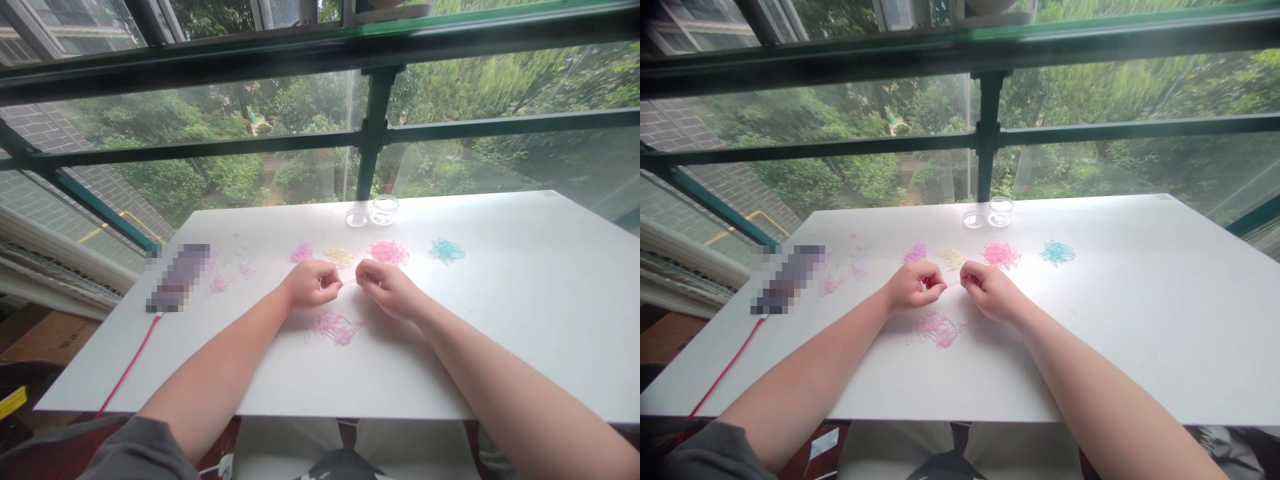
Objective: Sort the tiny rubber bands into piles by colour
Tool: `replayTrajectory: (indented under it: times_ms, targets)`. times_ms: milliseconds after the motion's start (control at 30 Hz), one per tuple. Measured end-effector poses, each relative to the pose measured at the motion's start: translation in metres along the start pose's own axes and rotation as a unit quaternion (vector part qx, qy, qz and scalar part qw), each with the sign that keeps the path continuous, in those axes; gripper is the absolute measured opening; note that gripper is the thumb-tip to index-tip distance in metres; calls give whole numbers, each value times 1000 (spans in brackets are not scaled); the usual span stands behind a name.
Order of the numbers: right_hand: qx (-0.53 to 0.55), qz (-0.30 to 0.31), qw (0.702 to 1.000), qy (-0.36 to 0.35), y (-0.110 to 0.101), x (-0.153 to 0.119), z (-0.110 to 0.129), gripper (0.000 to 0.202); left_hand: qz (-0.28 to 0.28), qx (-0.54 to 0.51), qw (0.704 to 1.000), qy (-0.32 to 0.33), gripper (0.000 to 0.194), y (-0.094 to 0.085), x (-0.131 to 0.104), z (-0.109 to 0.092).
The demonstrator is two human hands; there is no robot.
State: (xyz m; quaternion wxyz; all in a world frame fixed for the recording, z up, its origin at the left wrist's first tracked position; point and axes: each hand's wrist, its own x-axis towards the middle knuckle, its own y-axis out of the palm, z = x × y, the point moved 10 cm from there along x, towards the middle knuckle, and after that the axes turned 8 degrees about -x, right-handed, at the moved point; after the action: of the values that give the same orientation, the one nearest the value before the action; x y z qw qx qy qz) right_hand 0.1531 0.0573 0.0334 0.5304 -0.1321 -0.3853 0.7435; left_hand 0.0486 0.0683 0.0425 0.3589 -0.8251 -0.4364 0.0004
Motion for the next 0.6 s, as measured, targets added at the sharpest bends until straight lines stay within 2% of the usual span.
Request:
replayTrajectory:
  times_ms: [167,400,600]
  targets:
    - [6,-25,999,35,-10,1,-13,7,-37,2,999,3,10,-12,0,3]
    - [10,20,1000,9,13,0,0,7,-67,-15,997,27,10,-12,-1,0]
    - [22,5,1000,7,11,-2,1,8,-89,-19,996,26,9,-16,-2,0]
